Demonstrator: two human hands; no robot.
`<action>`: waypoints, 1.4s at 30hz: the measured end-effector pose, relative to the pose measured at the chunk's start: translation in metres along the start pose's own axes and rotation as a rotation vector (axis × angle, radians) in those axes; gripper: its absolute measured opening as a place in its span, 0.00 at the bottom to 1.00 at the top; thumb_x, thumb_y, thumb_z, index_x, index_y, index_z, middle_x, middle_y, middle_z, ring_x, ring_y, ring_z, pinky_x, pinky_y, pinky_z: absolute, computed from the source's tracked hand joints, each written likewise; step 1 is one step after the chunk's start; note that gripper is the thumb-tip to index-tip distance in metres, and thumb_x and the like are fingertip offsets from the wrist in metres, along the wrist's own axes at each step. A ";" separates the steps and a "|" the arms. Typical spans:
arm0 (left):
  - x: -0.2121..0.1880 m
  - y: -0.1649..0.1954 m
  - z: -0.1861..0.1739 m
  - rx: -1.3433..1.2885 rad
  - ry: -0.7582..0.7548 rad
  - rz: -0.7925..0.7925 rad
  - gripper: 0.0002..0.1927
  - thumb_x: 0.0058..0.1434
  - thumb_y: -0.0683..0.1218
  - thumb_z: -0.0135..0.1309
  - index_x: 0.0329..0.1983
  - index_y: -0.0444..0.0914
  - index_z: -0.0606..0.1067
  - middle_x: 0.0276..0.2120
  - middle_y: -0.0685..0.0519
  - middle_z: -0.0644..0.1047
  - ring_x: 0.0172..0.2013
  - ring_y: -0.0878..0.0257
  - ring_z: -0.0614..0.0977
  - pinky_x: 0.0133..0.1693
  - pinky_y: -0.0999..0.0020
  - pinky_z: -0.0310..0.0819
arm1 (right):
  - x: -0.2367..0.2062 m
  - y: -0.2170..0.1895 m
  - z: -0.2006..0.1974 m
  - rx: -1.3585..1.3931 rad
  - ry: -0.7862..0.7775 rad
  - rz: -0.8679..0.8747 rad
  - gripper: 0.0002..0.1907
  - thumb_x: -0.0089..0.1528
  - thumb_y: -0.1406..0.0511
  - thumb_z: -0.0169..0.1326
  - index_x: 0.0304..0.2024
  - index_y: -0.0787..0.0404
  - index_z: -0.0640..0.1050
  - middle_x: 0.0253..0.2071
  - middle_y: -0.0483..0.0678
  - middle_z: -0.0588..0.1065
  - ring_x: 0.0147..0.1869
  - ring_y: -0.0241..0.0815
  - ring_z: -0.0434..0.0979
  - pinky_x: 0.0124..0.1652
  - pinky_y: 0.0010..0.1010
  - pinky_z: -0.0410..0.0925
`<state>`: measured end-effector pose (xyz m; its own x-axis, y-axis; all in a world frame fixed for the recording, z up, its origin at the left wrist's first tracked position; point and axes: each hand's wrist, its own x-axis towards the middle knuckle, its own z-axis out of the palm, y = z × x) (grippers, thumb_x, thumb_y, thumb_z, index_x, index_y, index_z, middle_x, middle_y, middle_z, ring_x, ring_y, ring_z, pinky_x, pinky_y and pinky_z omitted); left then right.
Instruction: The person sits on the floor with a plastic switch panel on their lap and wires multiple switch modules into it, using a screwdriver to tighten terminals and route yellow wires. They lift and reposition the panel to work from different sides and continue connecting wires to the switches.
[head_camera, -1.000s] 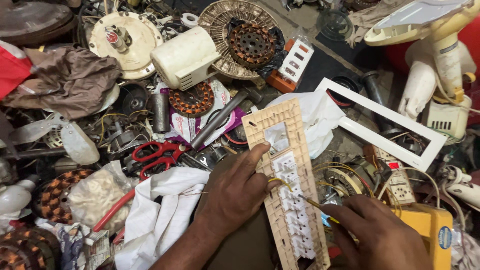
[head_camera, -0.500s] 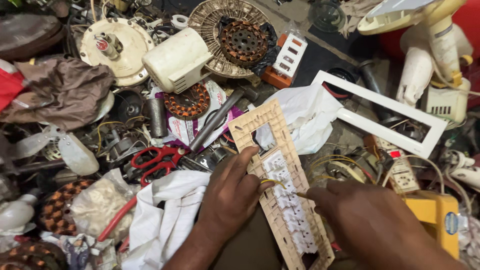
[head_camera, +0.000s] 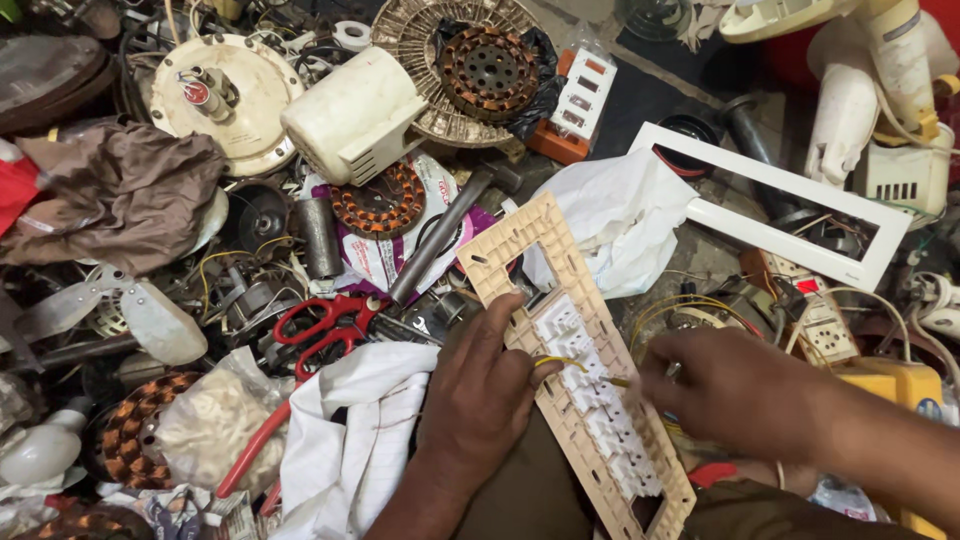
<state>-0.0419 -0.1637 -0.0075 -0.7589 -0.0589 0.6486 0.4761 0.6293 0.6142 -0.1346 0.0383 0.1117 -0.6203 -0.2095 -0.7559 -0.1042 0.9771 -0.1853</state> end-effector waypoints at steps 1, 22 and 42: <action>0.001 -0.001 0.000 0.004 -0.001 0.004 0.19 0.59 0.43 0.67 0.36 0.34 0.66 0.60 0.36 0.71 0.55 0.39 0.78 0.55 0.49 0.75 | -0.003 0.002 0.001 -0.134 0.148 -0.207 0.16 0.60 0.55 0.59 0.46 0.55 0.83 0.39 0.51 0.82 0.43 0.52 0.82 0.41 0.41 0.73; 0.002 -0.002 -0.005 -0.016 -0.024 -0.080 0.18 0.58 0.44 0.68 0.36 0.35 0.68 0.59 0.37 0.72 0.55 0.40 0.79 0.53 0.50 0.75 | -0.024 -0.038 -0.004 -0.444 0.159 -0.122 0.14 0.63 0.51 0.53 0.43 0.47 0.82 0.33 0.45 0.83 0.39 0.50 0.84 0.40 0.42 0.76; -0.006 0.011 0.004 0.195 -0.011 0.029 0.13 0.54 0.36 0.62 0.42 0.40 0.77 0.46 0.49 0.76 0.41 0.50 0.80 0.42 0.57 0.75 | -0.033 0.252 0.166 -0.161 -0.226 0.209 0.29 0.62 0.43 0.51 0.66 0.33 0.71 0.62 0.36 0.76 0.62 0.34 0.81 0.61 0.29 0.72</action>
<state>-0.0337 -0.1532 -0.0069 -0.7513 -0.0312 0.6593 0.4034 0.7688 0.4961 -0.0110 0.2853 -0.0140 -0.4550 0.0105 -0.8904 -0.1256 0.9892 0.0758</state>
